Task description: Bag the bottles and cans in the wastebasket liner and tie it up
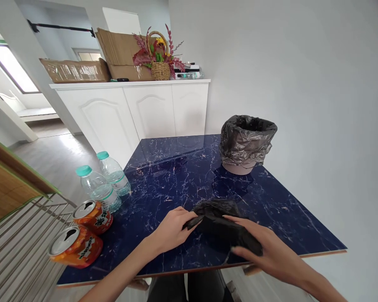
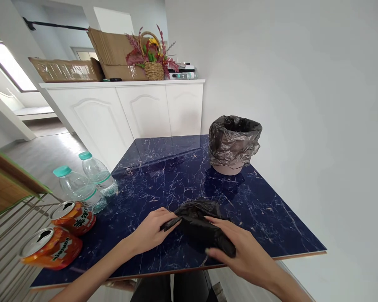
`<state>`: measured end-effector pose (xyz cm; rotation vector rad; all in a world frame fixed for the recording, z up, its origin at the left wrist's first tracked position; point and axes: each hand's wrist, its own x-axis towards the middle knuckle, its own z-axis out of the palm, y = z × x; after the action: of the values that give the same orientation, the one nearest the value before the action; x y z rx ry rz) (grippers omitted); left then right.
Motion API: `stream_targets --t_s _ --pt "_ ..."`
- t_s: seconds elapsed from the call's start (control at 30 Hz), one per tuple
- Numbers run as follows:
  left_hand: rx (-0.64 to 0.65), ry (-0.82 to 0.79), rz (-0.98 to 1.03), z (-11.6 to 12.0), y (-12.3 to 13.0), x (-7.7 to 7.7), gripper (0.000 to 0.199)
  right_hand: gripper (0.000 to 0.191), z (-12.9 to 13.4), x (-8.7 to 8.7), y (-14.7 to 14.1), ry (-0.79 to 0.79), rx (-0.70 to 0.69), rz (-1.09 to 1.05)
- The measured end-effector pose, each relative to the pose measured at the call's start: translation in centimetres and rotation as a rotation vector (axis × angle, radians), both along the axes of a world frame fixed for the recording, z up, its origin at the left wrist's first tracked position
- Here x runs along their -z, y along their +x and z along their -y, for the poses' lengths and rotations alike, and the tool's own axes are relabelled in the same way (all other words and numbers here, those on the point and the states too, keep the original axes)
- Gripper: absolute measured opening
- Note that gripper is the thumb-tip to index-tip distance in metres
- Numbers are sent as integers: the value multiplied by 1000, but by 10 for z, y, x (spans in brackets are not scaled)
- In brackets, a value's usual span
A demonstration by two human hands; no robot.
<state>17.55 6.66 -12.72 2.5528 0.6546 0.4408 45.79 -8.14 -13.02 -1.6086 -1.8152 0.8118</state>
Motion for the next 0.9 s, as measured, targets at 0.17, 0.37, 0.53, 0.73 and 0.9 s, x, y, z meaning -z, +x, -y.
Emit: stream_targets --t_s 0.17,0.37,0.53,0.73,0.9 --pt "-178 19 -54 -8 10 5 43 51 -39 17 2 17 135 68" --pt "-311 185 -21 -18 29 14 35 37 -64 39 7 139 353 229" --pt "7 367 -18 -11 44 10 44 46 -46 33 -24 565 333 426" --pt "100 424 -149 -15 46 36 62 63 -49 61 -36 490 113 540" --pt "63 402 -151 -15 29 52 68 65 -50 86 -22 396 60 511"
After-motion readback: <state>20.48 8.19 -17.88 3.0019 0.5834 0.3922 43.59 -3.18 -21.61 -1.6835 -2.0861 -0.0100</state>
